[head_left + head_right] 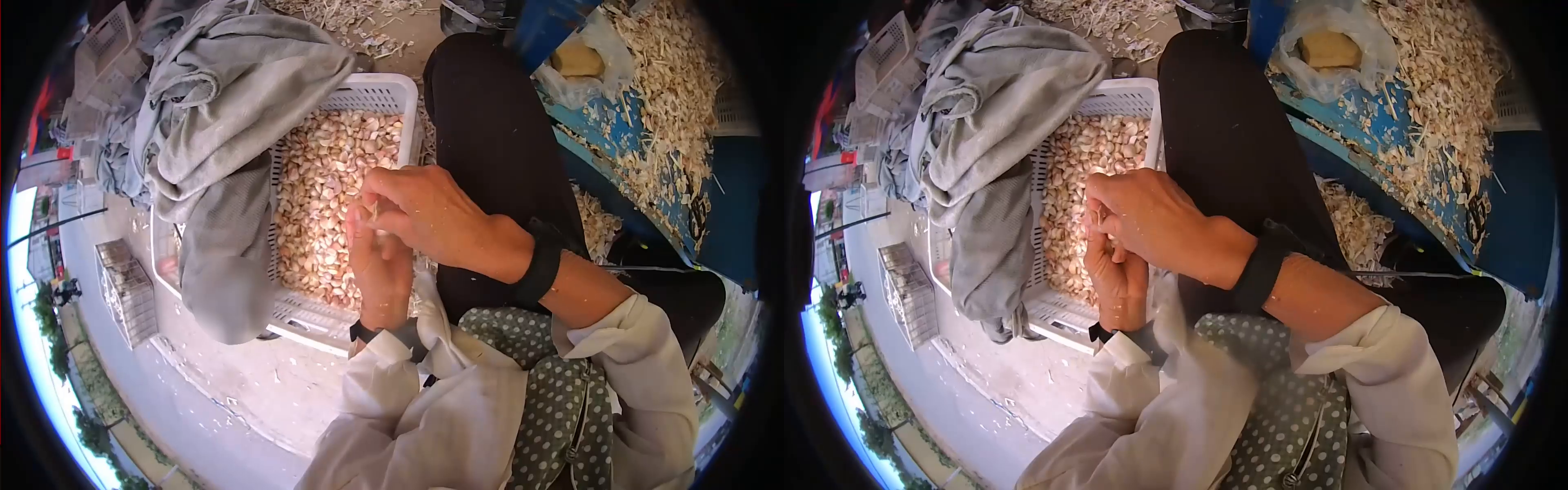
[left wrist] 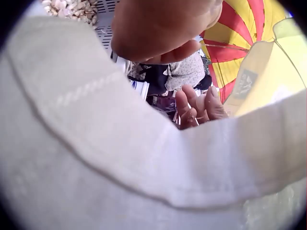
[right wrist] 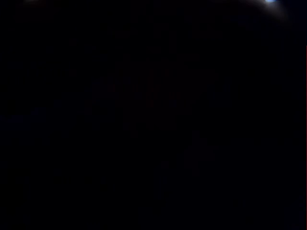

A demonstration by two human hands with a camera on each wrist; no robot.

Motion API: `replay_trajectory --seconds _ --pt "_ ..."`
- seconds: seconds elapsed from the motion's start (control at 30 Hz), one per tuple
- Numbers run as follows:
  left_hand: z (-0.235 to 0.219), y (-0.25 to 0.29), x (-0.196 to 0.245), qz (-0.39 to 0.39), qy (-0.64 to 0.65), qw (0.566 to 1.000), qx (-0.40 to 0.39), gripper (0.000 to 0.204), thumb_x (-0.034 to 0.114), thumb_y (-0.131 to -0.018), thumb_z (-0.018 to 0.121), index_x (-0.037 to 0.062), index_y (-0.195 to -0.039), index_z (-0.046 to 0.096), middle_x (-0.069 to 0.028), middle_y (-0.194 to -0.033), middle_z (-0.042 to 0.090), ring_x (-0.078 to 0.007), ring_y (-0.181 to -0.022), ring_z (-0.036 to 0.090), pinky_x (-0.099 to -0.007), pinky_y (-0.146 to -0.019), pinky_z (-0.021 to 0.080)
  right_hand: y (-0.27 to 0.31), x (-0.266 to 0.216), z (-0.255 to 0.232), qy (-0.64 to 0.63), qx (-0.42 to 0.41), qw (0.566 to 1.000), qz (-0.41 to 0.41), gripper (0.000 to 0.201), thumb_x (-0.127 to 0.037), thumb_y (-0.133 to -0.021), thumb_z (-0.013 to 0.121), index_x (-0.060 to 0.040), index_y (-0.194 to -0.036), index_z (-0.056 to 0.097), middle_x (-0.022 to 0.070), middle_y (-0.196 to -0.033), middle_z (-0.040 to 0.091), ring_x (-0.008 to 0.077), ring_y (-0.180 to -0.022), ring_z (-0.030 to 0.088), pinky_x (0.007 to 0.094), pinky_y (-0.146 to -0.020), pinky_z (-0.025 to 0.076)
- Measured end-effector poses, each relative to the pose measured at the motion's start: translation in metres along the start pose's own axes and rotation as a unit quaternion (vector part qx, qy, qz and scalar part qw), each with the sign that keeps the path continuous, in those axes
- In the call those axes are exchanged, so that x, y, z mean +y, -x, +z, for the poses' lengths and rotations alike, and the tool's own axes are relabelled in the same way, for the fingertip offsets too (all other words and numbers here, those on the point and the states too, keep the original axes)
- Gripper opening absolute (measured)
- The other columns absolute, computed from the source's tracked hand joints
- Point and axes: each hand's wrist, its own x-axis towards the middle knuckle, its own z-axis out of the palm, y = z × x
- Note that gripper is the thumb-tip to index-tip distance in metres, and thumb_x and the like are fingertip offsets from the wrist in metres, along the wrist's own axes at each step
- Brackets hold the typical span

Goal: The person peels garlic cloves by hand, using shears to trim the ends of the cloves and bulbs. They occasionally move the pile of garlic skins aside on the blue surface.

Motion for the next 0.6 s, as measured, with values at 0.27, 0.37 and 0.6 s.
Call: replay_trajectory --seconds 0.27,0.37,0.6 --pt "-0.01 0.01 -0.003 0.011 -0.022 1.0 -0.019 0.016 0.024 -0.097 0.051 0.0094 -0.102 0.048 -0.0012 -0.084 0.055 -0.0043 -0.063 0.047 -0.0178 -0.051 0.038 0.002 -0.001 -0.001 0.036 -0.001 0.999 -0.013 0.007 0.0 -0.075 0.055 0.0029 -0.081 0.056 0.018 -0.07 0.061 0.0307 -0.06 0.063 0.0366 -0.057 0.05" --pt "-0.014 0.01 -0.005 0.017 -0.033 0.999 -0.027 0.015 0.024 -0.097 0.051 0.0098 -0.102 0.049 -0.0002 -0.081 0.054 -0.0037 -0.059 0.046 -0.0165 -0.046 0.035 0.001 0.0 -0.003 0.053 -0.003 0.998 -0.017 0.007 0.0 -0.073 0.058 0.0034 -0.079 0.057 0.0178 -0.069 0.061 0.0305 -0.059 0.061 0.0352 -0.057 0.049" --pt "-0.035 0.008 -0.011 -0.104 0.176 0.974 -0.099 0.024 0.019 -0.097 0.049 0.0049 -0.117 0.05 -0.0038 -0.093 0.057 -0.0038 -0.067 0.05 -0.0077 -0.047 0.037 -0.001 0.004 -0.006 -0.049 -0.067 0.995 0.054 0.01 0.001 -0.069 0.061 0.0014 -0.079 0.057 0.0174 -0.067 0.06 0.0309 -0.06 0.061 0.0355 -0.058 0.049"
